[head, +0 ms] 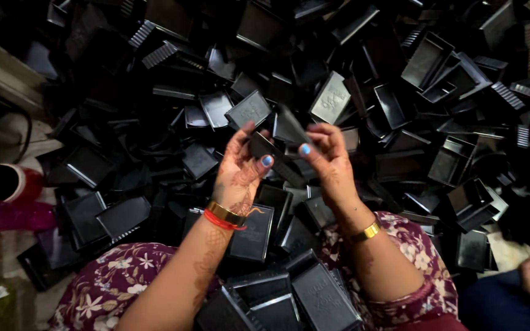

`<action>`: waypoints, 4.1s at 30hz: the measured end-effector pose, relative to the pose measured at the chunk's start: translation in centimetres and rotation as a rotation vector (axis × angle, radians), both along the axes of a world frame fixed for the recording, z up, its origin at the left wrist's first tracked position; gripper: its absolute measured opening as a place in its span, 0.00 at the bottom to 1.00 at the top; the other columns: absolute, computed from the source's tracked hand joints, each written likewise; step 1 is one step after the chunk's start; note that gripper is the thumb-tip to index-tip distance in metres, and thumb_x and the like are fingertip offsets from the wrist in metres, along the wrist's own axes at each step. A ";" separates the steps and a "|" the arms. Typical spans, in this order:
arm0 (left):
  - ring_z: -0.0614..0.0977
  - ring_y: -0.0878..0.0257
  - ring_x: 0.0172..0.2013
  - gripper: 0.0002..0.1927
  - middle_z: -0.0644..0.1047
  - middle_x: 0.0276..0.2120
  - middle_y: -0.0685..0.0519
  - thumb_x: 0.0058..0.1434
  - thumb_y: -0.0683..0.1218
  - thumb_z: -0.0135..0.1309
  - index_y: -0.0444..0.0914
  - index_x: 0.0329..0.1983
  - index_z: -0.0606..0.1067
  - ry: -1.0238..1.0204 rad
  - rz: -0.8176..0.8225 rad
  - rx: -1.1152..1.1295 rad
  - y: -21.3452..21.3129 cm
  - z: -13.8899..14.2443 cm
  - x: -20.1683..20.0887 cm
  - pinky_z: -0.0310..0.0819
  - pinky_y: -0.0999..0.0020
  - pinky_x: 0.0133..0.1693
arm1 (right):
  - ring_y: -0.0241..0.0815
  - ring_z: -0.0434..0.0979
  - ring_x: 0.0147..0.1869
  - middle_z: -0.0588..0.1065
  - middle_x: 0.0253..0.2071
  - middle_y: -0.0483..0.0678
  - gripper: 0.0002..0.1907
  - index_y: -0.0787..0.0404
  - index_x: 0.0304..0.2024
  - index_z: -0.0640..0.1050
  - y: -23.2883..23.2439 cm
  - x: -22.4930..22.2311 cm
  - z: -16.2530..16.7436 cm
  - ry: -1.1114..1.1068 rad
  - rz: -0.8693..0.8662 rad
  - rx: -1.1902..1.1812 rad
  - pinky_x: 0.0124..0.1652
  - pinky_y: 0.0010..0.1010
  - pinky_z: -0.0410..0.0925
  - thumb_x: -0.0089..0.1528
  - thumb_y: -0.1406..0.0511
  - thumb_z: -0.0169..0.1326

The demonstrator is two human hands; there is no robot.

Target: The person sits on the floor in front of a large pile of black plastic soap boxes, picks up boxes one at a time, opens and closes their hinged lids, and places them back onto the pile. Other people nearby handle boxes from the same pile.

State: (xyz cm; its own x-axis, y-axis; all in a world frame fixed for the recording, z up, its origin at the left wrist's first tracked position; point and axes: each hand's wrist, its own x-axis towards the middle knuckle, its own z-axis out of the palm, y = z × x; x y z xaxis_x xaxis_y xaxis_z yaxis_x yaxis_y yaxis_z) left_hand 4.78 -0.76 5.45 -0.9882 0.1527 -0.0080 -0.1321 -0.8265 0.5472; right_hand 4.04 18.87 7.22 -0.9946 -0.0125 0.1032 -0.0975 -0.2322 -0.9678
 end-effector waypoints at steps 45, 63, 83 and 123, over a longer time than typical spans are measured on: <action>0.76 0.60 0.60 0.29 0.76 0.59 0.50 0.64 0.48 0.66 0.40 0.64 0.66 0.216 0.180 -0.465 0.2 -2.8 -0.4 0.71 0.63 0.63 | 0.41 0.77 0.63 0.77 0.58 0.50 0.23 0.65 0.60 0.75 -0.5 1.6 0.3 0.312 -0.093 0.524 0.65 0.32 0.67 0.64 0.65 0.62; 0.84 0.50 0.46 0.31 0.82 0.45 0.50 0.56 0.68 0.58 0.45 0.55 0.74 0.263 0.169 -1.528 2.1 0.0 0.6 0.78 0.56 0.47 | 0.30 0.66 0.46 0.69 0.41 0.41 0.20 0.64 0.47 0.70 1.8 -0.8 -2.0 0.258 -0.099 0.395 0.51 0.22 0.62 0.79 0.53 0.40; 0.84 0.51 0.45 0.15 0.83 0.44 0.51 0.56 0.51 0.61 0.49 0.48 0.79 -0.016 0.503 -1.829 -16.1 5.3 -4.7 0.77 0.56 0.46 | 0.35 0.74 0.36 0.75 0.35 0.45 0.28 0.61 0.41 0.78 1.3 4.7 5.5 -0.260 0.320 0.154 0.34 0.25 0.66 0.73 0.46 0.39; 0.80 0.58 0.51 0.25 0.76 0.48 0.51 0.50 0.35 0.55 0.41 0.53 0.75 0.555 -0.050 -1.079 -4.1 3.4 0.7 0.77 0.63 0.53 | 0.46 0.68 0.69 0.68 0.67 0.52 0.40 0.63 0.72 0.62 -1.2 3.0 -1.4 0.121 0.544 -0.016 0.65 0.37 0.61 0.62 0.56 0.60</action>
State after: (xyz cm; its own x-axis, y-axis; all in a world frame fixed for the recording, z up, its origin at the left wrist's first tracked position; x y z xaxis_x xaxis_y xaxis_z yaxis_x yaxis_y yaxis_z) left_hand 5.44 -4.89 8.86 -0.8909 0.3667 0.2681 0.3203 0.0886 0.9432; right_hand 7.02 17.65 5.78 -0.8261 -0.5186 0.2205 -0.0692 -0.2950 -0.9530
